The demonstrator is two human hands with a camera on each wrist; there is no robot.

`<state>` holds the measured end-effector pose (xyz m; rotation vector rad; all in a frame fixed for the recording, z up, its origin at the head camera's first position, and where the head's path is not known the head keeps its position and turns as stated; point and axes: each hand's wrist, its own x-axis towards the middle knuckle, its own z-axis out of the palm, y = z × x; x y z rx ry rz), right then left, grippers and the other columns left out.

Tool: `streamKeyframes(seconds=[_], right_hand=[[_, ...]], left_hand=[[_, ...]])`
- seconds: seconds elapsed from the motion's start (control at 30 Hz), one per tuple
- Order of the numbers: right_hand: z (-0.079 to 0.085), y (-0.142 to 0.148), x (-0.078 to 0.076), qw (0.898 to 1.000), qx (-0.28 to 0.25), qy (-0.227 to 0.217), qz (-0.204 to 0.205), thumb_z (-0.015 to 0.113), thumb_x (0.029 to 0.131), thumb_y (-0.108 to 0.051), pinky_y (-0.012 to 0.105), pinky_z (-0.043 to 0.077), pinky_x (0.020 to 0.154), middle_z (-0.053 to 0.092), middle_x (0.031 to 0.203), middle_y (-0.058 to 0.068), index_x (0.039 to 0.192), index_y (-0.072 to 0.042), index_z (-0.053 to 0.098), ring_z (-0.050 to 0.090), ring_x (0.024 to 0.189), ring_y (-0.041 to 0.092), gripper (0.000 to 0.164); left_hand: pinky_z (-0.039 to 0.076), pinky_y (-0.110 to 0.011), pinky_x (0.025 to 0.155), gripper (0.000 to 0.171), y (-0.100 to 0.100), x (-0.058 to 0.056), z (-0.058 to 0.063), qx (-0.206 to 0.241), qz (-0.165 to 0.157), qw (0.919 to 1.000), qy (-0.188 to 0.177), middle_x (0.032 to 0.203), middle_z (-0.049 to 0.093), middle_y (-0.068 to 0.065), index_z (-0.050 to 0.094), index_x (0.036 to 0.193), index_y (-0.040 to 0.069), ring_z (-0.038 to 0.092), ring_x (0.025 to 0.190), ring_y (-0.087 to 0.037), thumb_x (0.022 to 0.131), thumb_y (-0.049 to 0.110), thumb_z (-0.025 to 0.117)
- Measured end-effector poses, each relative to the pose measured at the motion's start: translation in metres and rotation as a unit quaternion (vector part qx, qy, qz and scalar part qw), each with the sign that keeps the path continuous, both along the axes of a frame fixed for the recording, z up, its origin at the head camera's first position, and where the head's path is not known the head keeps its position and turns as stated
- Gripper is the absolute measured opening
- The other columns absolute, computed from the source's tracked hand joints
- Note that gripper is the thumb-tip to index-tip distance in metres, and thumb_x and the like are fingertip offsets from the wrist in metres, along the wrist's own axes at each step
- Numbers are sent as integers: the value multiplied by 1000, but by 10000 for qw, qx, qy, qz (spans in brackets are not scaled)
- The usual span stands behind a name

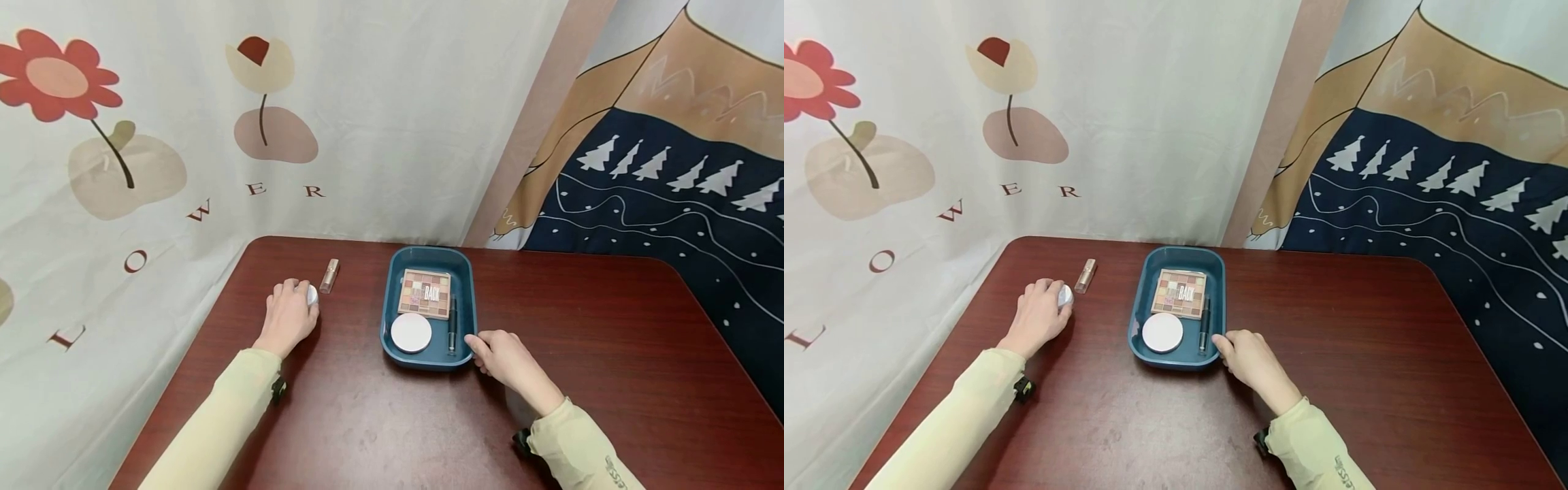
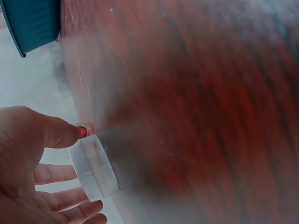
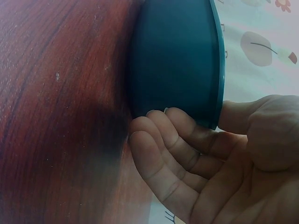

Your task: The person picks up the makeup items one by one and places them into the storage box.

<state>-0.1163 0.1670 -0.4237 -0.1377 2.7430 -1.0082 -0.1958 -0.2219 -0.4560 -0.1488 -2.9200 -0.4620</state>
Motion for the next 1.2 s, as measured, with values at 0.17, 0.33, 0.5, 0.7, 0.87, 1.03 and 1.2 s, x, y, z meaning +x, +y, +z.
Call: streamKeyframes(seconds=[0.17,0.33,0.5,0.7,0.87,1.03,1.2], right_hand=[[0,0,0,10000,-6,-6,24,56,107,-22,31,49,62,61,66,3,71,-9,61,57,58,13,38],[1,0,-1,10000,13,15,20,56,107,-21,31,49,62,61,65,3,71,-8,61,57,58,13,38],[1,0,-1,10000,15,-38,7,57,107,-21,31,48,61,61,66,4,72,-8,61,57,58,13,37],[1,0,0,10000,9,-76,-1,56,107,-22,31,48,61,61,67,5,72,-8,61,57,59,13,37],[1,0,0,10000,4,-87,6,56,107,-22,31,48,61,62,67,5,72,-8,61,57,59,13,37],[0,-1,0,10000,19,-66,19,56,107,-22,31,48,61,61,66,4,72,-9,61,57,59,13,37],[0,0,-1,10000,17,-67,1,57,107,-22,31,48,61,61,66,4,72,-9,61,57,59,13,37]], left_hand=[[43,-60,86,36,0,-2,0,-54,-80,9999,136,121,58,-32,60,121,-9,51,110,-50,90,8,69],[44,-59,84,35,-3,-5,0,-110,-160,9996,209,115,59,-30,60,117,-9,52,105,-49,86,4,73],[44,-59,83,35,-4,-6,0,-108,-219,9994,241,112,59,-30,60,115,-9,53,103,-49,85,4,74],[45,-58,81,35,-5,-6,-1,-85,-250,9992,286,108,59,-29,61,114,-9,53,100,-48,84,3,74],[45,-58,82,36,-4,-4,3,-46,-221,9995,236,108,60,-29,61,115,-9,53,100,-48,85,4,74],[44,-58,83,36,-3,-1,7,47,-184,9995,254,109,60,-29,61,115,-9,52,100,-48,85,5,75],[43,-57,82,36,-1,2,9,100,-218,9991,336,109,60,-29,62,115,-9,52,100,-47,85,7,75]])
